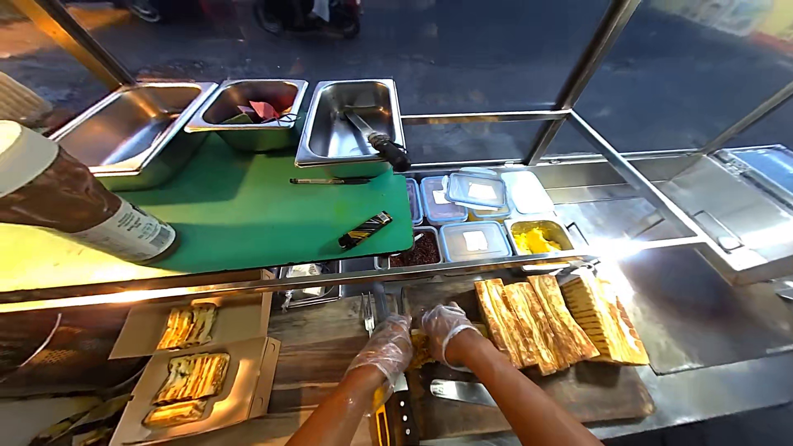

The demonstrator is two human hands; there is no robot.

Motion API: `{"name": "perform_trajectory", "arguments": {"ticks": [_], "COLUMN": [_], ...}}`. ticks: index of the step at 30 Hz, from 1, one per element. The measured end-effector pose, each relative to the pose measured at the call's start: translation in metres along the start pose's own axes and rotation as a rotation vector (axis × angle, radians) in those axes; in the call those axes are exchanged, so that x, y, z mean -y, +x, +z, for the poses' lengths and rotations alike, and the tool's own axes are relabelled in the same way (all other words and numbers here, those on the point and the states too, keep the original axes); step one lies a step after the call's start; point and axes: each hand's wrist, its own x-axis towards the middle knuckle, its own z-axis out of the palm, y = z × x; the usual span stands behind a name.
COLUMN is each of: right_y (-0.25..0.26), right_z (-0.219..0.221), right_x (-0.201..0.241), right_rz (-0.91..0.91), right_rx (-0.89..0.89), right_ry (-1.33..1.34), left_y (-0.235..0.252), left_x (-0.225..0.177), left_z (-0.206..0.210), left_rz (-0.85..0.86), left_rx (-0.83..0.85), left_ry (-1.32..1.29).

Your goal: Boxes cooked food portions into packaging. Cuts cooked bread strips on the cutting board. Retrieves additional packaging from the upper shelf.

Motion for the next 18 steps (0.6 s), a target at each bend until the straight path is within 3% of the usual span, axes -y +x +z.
{"name": "perform_trajectory", "arguments": {"ticks": [5, 9, 13, 16, 18], "right_y": [-0.012, -0.037, -0.043, -0.034, -0.015], "right_z": [0.01, -0.01, -0.03, -0.039, -0.037], "right_x": [-0.01, 0.022, 0.114, 0.22, 0.278], "right_rz": [-0.027, -0.07, -0.178, -0.285, -0.332], "right_rx": [-0.116, -0.201, -0.15, -0.064, -0.112], "right_ry": [0.221, 0.265, 0.277, 0.297, 0.295], "left_y": [-0.01, -0.049, -0.123, -0.184, -0.202], "left_x": [0.008, 0.038, 0.116, 0.198, 0.248], "left_z": [-0.008, -0.031, -0.058, -0.075, -0.092], "left_rz": [0.105, 0.161, 0.223, 0.13, 0.097], "left_rx": [-0.038, -0.065, -0.114, -0.18, -0.222], "left_ry": [-0.217, -0.387, -0.477, -0.325, -0.23]}}
